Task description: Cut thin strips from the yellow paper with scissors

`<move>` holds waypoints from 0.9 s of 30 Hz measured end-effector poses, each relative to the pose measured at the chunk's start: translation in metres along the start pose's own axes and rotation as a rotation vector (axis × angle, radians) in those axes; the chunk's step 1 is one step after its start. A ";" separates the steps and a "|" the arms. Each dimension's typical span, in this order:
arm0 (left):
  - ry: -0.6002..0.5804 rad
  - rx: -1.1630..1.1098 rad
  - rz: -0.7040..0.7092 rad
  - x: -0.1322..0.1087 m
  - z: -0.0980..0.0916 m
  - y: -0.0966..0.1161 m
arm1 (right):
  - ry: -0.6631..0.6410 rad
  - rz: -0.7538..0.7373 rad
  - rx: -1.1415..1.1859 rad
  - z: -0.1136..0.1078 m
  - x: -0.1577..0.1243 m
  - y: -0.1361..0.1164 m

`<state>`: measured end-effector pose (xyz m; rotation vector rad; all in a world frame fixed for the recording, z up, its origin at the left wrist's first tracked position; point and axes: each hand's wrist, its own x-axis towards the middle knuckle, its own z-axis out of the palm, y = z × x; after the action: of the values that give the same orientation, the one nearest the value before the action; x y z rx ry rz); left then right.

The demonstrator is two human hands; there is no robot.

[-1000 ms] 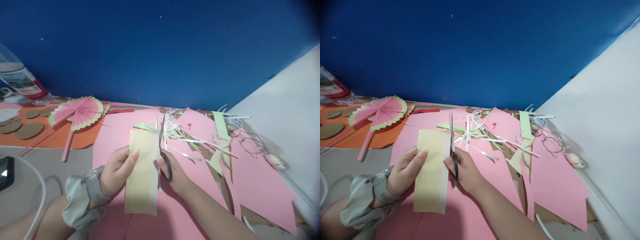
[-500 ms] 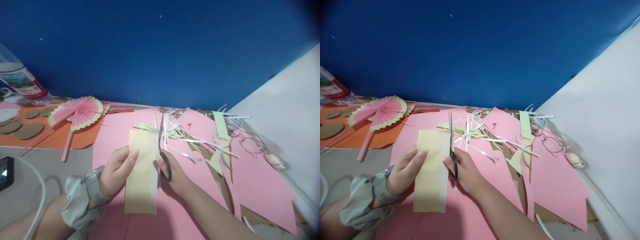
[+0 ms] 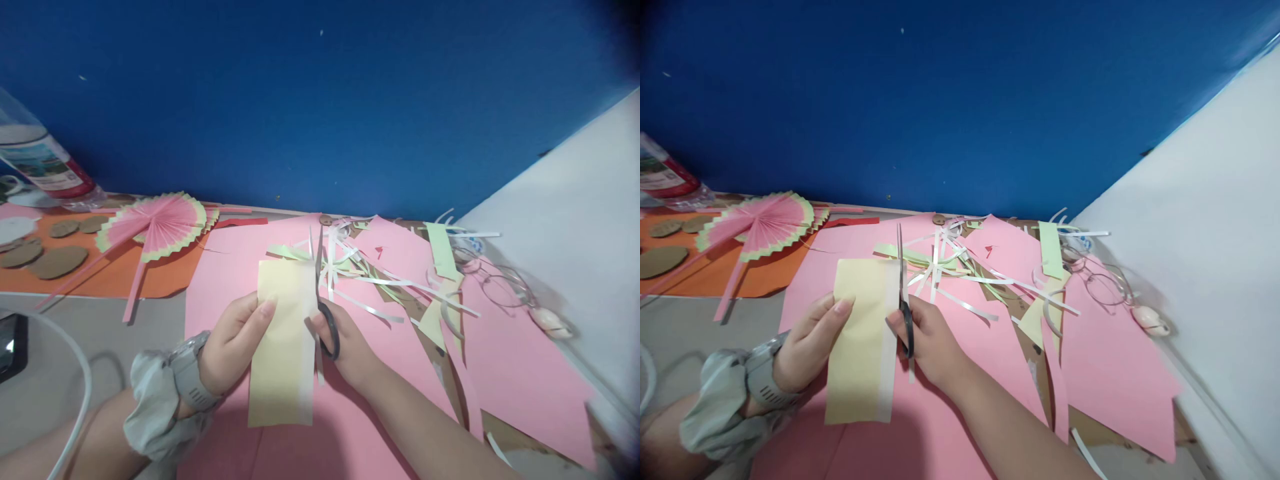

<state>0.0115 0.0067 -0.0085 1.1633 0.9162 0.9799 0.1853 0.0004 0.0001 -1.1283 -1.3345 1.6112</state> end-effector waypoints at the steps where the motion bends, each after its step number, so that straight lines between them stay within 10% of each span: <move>1: -0.009 -0.011 0.008 0.000 0.000 -0.001 | -0.001 0.000 0.000 0.000 0.000 0.001; 27: 0.003 0.014 -0.004 0.002 -0.001 -0.001 | 0.032 -0.046 -0.047 0.000 0.000 0.002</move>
<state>0.0116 0.0084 -0.0098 1.1716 0.9290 0.9739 0.1856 -0.0002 -0.0022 -1.1388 -1.3745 1.5297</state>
